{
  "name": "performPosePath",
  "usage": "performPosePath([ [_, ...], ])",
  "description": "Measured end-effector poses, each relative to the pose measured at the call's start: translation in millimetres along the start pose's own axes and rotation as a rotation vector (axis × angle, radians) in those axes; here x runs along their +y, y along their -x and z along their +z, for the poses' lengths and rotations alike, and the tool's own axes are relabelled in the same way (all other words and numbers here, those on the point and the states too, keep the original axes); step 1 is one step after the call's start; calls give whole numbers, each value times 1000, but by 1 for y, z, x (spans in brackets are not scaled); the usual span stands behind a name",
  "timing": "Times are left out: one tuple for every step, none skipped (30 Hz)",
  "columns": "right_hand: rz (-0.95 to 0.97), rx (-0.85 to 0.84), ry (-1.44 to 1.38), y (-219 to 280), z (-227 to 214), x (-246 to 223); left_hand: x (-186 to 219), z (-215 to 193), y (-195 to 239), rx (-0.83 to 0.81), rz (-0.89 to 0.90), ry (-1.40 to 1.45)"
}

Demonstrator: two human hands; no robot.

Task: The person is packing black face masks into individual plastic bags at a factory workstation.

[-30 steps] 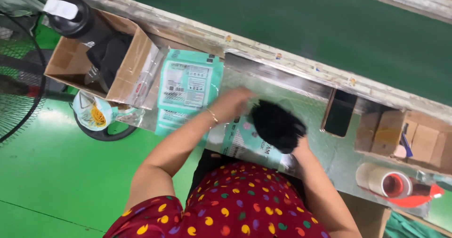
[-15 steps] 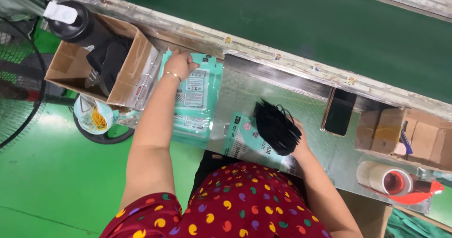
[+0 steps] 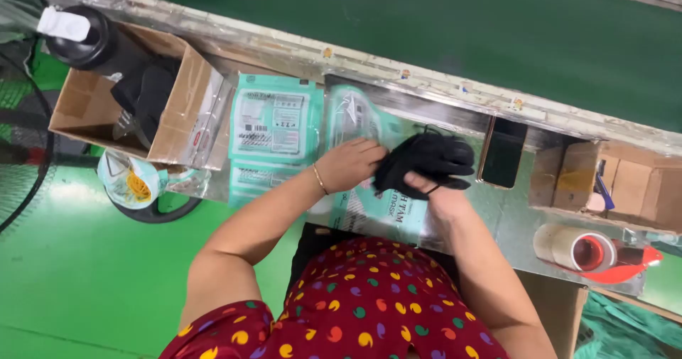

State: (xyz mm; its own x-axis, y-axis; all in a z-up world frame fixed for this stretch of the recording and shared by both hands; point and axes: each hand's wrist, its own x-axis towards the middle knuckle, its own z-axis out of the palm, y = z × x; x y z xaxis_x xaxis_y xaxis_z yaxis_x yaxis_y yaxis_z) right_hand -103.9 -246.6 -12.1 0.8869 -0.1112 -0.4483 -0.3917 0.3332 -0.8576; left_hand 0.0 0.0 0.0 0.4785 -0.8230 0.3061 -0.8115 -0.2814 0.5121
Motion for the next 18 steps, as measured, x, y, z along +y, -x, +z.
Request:
performPosePath([
  [-15, 2, 0, -18, -19, 16, 0, 2, -2, 5, 12, -7],
  [-121, 67, 22, -36, -38, 32, 0, 4, -3, -17, 122, -102],
  [-217, 130, 42, -53, -56, 51, 3, 6, -1, -43, 223, -194],
  [-222, 129, 41, -48, -43, 45, 2, 6, -5, -41, 226, -199],
  [-192, 165, 109, -36, -33, 42, 5, 10, -4, -28, 252, -184],
  [-161, 200, 177, -24, -23, 40, 9, 14, -4, -15, 278, -170],
  [-159, 198, 176, -21, -22, 47, 9, 13, -5, -17, 275, -171],
  [-231, 60, 314, -18, -21, 53, 10, 12, -6, 12, 299, -164],
  [-303, -76, 452, -15, -21, 58, 10, 11, -9, 42, 326, -155],
  [-303, -74, 451, -5, -9, 41, 21, -2, -15, 41, 328, -154],
  [-260, -71, 297, 1, 3, 23, 29, -16, -23, 177, 248, -147],
  [-216, -69, 143, 7, 15, 4, 38, -31, -31, 314, 168, -139],
  [-215, -70, 139, 4, 10, 10, 32, -28, -29, 310, 168, -140],
  [-167, -107, 257, 1, 5, 15, 25, -25, -27, 375, 51, -84],
  [-114, -143, 380, 0, -3, 20, 20, -19, -24, 442, -69, -21],
  [-109, -142, 381, 4, 0, 17, 23, -13, -21, 441, -72, -17],
  [-175, -239, 681, 3, 3, 11, 23, -8, -21, 383, -109, 41],
  [-240, -335, 982, 2, 6, 5, 23, -4, -21, 324, -144, 98],
])
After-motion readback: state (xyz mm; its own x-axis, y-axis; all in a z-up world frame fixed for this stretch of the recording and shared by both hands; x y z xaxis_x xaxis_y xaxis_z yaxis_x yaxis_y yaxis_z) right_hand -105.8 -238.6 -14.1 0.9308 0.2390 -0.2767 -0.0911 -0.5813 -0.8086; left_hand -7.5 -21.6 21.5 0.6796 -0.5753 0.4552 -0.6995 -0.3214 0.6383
